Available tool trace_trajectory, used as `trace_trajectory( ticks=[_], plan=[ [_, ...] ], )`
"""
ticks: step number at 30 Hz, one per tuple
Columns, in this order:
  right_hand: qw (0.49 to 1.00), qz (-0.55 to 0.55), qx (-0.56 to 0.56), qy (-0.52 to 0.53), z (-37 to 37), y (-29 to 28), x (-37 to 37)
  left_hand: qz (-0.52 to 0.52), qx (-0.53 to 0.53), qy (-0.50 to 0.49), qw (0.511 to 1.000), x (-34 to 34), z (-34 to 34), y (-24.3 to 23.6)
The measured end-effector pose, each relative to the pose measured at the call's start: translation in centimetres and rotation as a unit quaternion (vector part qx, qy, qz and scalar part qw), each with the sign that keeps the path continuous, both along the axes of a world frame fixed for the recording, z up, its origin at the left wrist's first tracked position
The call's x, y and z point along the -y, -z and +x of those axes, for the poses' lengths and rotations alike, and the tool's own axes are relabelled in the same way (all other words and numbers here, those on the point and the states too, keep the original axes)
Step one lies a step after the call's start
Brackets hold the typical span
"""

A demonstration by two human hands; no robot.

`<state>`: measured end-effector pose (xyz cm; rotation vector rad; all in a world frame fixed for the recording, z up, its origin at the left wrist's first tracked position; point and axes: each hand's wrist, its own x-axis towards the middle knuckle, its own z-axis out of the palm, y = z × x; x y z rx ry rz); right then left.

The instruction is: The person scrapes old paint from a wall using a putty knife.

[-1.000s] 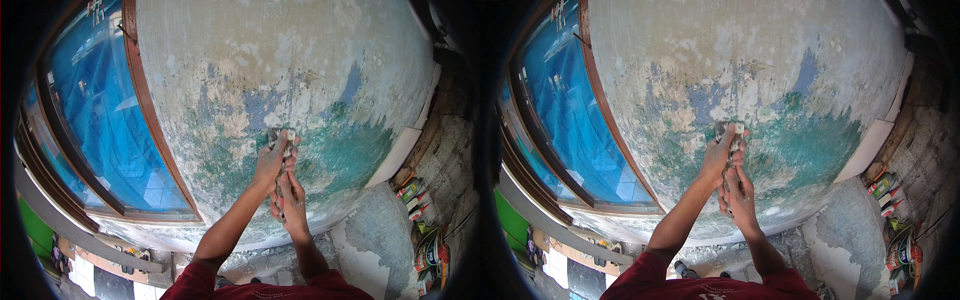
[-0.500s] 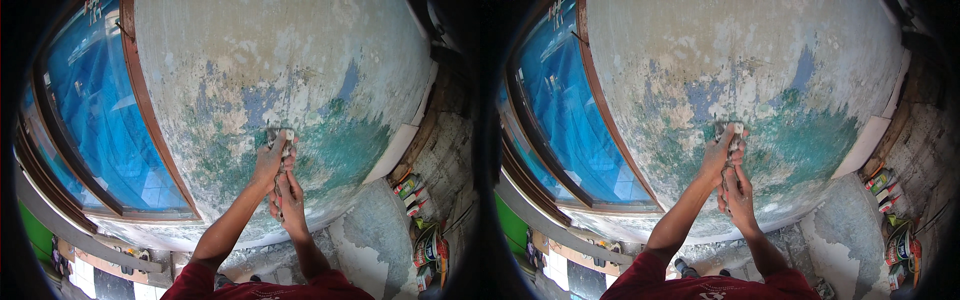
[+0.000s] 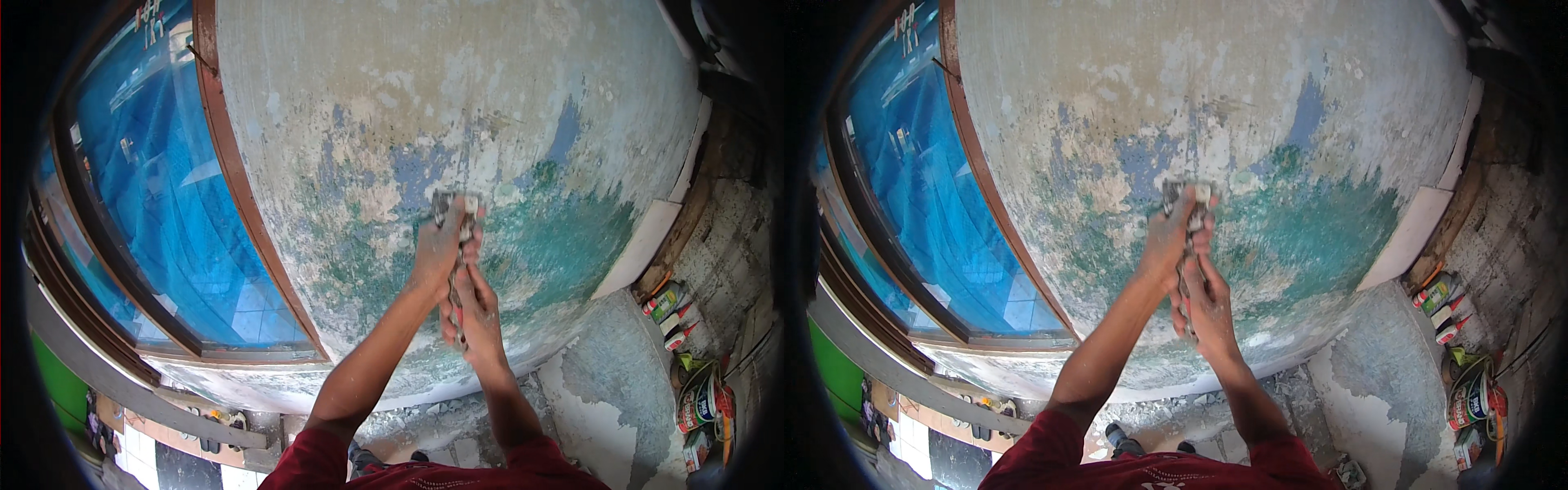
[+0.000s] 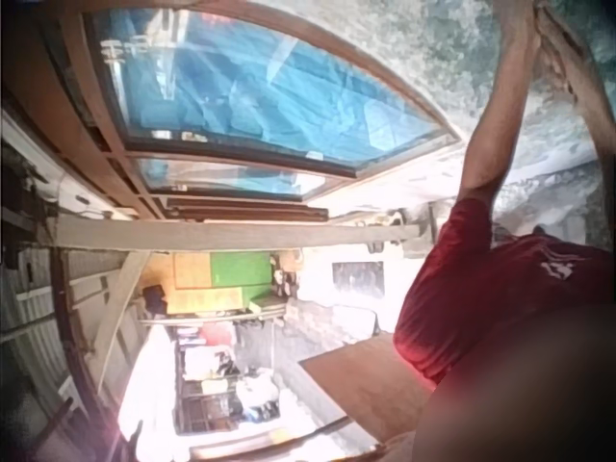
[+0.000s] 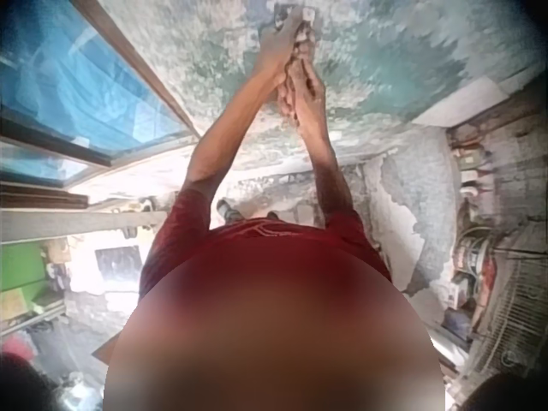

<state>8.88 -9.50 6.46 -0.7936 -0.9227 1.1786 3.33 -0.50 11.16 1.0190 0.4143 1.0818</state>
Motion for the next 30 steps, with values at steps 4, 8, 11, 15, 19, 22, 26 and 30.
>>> trace_trajectory(
  ticks=[4, 8, 11, 15, 19, 22, 26, 30],
  plan=[
    [1.0, 0.001, 0.002, 0.009, -0.2, -0.3, 0.2, 0.008, 0.001, -0.01, 1.0, 0.3, 0.0, -0.4],
    [1.0, 0.012, -0.011, 0.005, -0.4, 0.9, 0.2, -0.016, -0.014, -0.002, 1.0, 0.1, 0.0, 1.1],
    [1.0, 0.004, -0.002, 0.005, -0.3, -0.8, -0.4, 0.039, -0.004, -0.021, 0.999, -0.1, -0.1, -1.2],
    [1.0, 0.009, 0.012, 0.014, -0.5, 0.3, 0.2, -0.007, 0.014, -0.001, 1.0, 0.5, -0.3, 0.3],
    [0.999, -0.012, 0.008, 0.044, -0.9, 1.4, 0.5, -0.037, 0.02, 0.015, 0.999, 0.7, -0.4, 1.3],
    [1.0, -0.019, 0.003, 0.019, -0.7, 0.3, 0.1, -0.007, 0.011, 0.012, 1.0, 0.3, -0.7, -0.5],
    [0.999, -0.023, 0.011, 0.036, -1.5, 1.6, 0.8, -0.024, 0.011, 0.005, 1.0, 0.6, -0.8, 1.6],
    [0.999, -0.027, 0.002, 0.04, -1.3, 0.7, 0.6, -0.028, 0.009, 0.019, 0.999, 0.5, -1.0, 1.0]
  ],
)
